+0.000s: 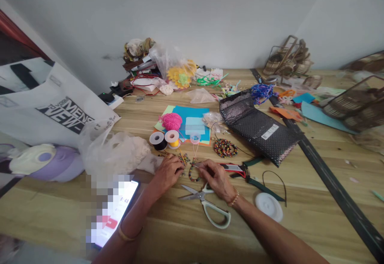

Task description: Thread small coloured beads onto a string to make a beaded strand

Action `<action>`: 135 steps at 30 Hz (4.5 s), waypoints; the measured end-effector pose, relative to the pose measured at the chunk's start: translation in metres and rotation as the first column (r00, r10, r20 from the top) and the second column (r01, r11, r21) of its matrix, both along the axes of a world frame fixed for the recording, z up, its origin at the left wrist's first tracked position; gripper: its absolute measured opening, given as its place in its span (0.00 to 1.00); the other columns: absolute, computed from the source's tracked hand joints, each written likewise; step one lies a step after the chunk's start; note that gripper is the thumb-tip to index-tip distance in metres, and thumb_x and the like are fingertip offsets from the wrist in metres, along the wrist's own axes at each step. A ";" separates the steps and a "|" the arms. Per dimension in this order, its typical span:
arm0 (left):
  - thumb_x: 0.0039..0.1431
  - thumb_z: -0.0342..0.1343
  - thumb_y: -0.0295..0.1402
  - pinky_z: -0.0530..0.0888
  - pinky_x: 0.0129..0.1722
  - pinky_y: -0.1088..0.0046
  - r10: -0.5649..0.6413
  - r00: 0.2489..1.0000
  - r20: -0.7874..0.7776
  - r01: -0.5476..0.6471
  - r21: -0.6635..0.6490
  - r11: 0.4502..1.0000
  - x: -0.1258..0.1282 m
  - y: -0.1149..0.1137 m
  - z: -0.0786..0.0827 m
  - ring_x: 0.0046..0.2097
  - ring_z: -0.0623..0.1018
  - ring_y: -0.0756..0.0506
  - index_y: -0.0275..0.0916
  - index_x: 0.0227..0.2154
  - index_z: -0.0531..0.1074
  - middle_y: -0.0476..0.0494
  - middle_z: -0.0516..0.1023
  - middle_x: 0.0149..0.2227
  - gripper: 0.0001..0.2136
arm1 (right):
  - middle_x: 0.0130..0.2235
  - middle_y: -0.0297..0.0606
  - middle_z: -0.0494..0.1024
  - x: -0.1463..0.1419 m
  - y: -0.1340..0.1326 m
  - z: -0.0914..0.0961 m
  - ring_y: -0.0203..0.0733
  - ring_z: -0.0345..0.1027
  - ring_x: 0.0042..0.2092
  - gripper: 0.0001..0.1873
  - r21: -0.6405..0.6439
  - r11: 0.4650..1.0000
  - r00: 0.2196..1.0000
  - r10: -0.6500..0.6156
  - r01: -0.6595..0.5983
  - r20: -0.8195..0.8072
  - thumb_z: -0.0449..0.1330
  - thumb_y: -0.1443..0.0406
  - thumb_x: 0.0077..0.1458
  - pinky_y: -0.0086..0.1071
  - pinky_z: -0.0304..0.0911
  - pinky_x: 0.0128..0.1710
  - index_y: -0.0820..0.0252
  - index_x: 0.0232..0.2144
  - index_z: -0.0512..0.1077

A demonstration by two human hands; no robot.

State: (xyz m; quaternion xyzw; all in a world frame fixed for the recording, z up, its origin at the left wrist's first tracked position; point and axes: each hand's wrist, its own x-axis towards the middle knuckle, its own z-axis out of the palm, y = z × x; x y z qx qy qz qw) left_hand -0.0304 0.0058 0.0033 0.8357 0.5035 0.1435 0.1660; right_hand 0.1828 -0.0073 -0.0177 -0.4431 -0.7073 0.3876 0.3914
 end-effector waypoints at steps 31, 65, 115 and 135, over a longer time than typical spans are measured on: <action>0.53 0.58 0.25 0.69 0.40 0.68 0.140 0.937 0.320 -0.165 0.052 0.985 0.011 -0.001 0.002 0.36 0.74 0.45 0.38 0.25 0.76 0.46 0.77 0.28 0.05 | 0.24 0.33 0.72 -0.001 0.000 0.000 0.35 0.64 0.26 0.07 0.005 1.000 0.999 -0.011 0.011 -0.042 0.53 0.67 0.58 0.26 0.59 0.26 0.60 0.28 0.68; 0.48 0.61 0.34 0.72 0.36 0.72 0.397 0.680 0.617 -0.135 -0.426 0.894 0.028 -0.006 0.003 0.33 0.76 0.46 0.37 0.24 0.78 0.47 0.79 0.27 0.06 | 0.25 0.32 0.68 -0.001 -0.001 0.002 0.34 0.61 0.25 0.08 0.055 0.997 0.987 0.053 -0.045 -0.149 0.55 0.65 0.59 0.26 0.58 0.26 0.61 0.29 0.69; 0.53 0.59 0.30 0.71 0.36 0.73 0.188 0.741 0.645 -0.066 -0.209 0.976 0.031 -0.010 -0.002 0.33 0.76 0.47 0.37 0.25 0.78 0.45 0.79 0.28 0.05 | 0.24 0.30 0.69 -0.003 -0.003 0.005 0.32 0.61 0.23 0.04 0.010 0.996 0.984 0.084 -0.083 -0.156 0.57 0.66 0.55 0.24 0.57 0.22 0.61 0.34 0.68; 0.57 0.57 0.29 0.72 0.39 0.69 0.101 0.829 0.550 -0.134 0.019 0.991 0.028 -0.008 -0.006 0.36 0.75 0.45 0.37 0.30 0.76 0.44 0.78 0.31 0.04 | 0.23 0.32 0.70 -0.001 0.000 0.001 0.34 0.61 0.24 0.11 -0.012 1.000 0.990 -0.007 0.006 -0.141 0.54 0.61 0.60 0.25 0.58 0.25 0.62 0.30 0.70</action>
